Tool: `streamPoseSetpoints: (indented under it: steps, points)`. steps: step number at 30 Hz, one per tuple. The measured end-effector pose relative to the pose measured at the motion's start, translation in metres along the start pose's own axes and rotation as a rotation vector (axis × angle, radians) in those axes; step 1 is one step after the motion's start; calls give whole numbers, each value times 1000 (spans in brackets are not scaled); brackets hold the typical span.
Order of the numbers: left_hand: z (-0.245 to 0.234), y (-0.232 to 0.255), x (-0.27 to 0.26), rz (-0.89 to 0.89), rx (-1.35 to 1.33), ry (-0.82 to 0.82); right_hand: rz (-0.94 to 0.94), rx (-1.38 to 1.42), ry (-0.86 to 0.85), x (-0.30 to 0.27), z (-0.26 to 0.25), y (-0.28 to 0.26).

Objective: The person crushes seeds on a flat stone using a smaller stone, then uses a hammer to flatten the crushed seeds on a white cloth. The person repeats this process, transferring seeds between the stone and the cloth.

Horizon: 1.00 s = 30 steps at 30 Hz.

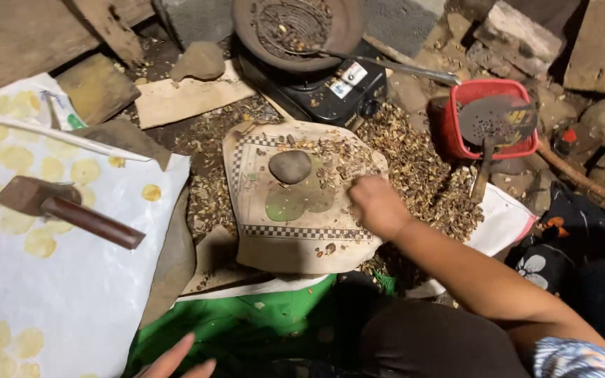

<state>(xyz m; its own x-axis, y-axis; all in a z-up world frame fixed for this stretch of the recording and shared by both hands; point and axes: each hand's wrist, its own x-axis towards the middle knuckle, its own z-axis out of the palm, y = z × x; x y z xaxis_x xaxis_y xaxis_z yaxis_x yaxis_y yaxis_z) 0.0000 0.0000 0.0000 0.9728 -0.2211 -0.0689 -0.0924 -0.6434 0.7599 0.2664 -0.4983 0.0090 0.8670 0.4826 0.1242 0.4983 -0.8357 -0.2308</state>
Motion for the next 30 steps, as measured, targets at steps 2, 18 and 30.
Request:
streamPoseSetpoints:
  steps: [2, 18, 30]
  points:
    - [15, -43, -2, 222, 427, 100, 94, -131, 87, -20, 2, 33]
    - [36, -139, 58, -335, 588, -102, 684, 634, -483, 168, -144, 155]
    - [14, -41, 56, -43, 918, -191, 828, 542, -227, 145, -163, 113]
